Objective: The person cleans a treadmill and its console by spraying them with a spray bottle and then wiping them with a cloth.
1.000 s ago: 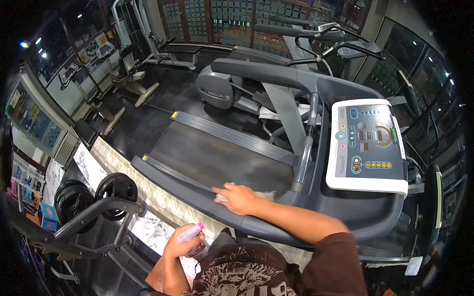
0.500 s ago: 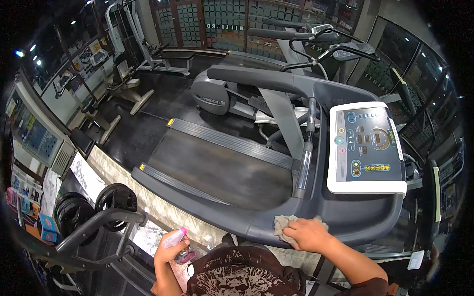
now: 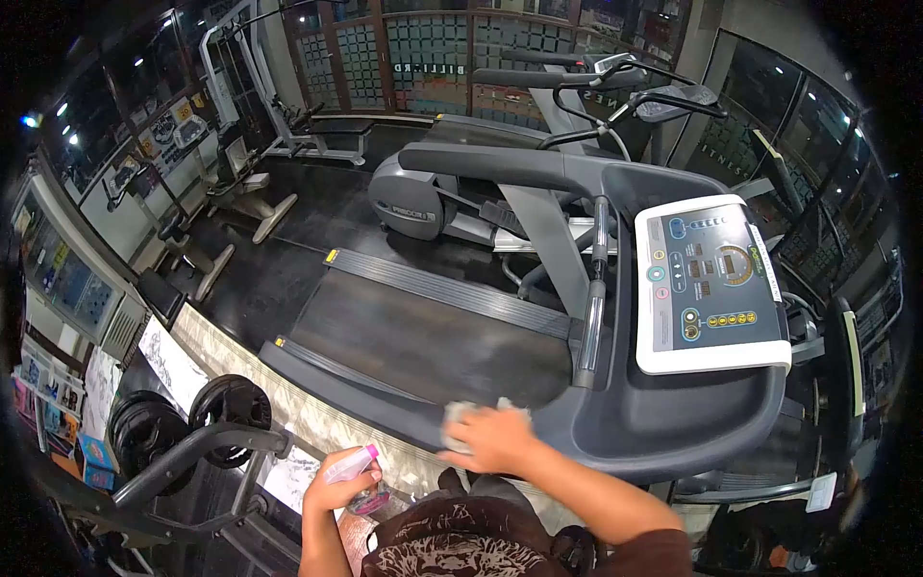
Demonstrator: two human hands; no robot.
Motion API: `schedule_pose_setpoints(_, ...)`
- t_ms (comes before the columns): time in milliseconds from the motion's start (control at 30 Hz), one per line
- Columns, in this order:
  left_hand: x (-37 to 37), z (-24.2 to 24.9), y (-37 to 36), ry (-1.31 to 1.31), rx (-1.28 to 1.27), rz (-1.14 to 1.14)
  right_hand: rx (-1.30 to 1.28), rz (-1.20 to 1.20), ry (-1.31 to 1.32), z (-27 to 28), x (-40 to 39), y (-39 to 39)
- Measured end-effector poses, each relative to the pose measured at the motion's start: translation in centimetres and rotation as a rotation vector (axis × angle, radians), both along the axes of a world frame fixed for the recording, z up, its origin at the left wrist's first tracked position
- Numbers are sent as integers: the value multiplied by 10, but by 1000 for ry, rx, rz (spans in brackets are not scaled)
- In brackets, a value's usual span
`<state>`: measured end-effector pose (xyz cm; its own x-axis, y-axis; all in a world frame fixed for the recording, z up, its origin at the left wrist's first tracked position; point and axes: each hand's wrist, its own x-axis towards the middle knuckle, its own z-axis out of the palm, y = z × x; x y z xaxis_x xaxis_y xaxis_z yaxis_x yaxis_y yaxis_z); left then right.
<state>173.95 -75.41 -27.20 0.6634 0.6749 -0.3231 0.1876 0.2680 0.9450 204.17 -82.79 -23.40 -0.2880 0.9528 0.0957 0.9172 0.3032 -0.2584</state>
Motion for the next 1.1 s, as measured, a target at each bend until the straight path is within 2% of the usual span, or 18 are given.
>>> schedule_pose_setpoints(67,-12,-3,0,-6,-9,21,75,-16,-71,7,45,-46)
schedule_pose_setpoints(133,-25,-6,-2,-38,-43,74,-31,-41,-198,24,79,-84)
schedule_pose_setpoints(233,-45,-20,-8,-36,-48,124,-165,-20,-263,40,80,-91)
schedule_pose_setpoints(400,-53,-17,-16,-43,-81,155,-118,147,-142,-9,21,-19)
schedule_pose_setpoints(467,-46,-17,-21,-65,-69,155,-10,176,0,-35,-6,19)
schedule_pose_setpoints(567,-30,-14,-27,-68,-81,149,-40,122,37,-52,-59,75)
schedule_pose_setpoints(667,-17,-22,-31,-84,-89,139,-79,105,53,-46,-64,84)
schedule_pose_setpoints(767,-6,-21,-40,-91,-104,151,-178,185,-50,-24,-34,47)
schedule_pose_setpoints(833,-4,-29,-46,-94,-96,162,-90,314,-78,-14,15,4)
schedule_pose_setpoints(867,-4,-31,-51,-79,-98,177,-246,279,-133,-1,39,-21)
schedule_pose_setpoints(967,-3,-36,-62,-72,-114,250,-229,323,-226,46,99,-87)
schedule_pose_setpoints(1000,-4,-40,-68,-95,-133,279,-299,309,-246,59,112,-105)
schedule_pose_setpoints(1033,-2,-44,-72,-119,-148,304,-366,289,-268,65,122,-114)
schedule_pose_setpoints(1100,3,-51,-81,-124,-146,339,-269,375,-211,53,125,-114)
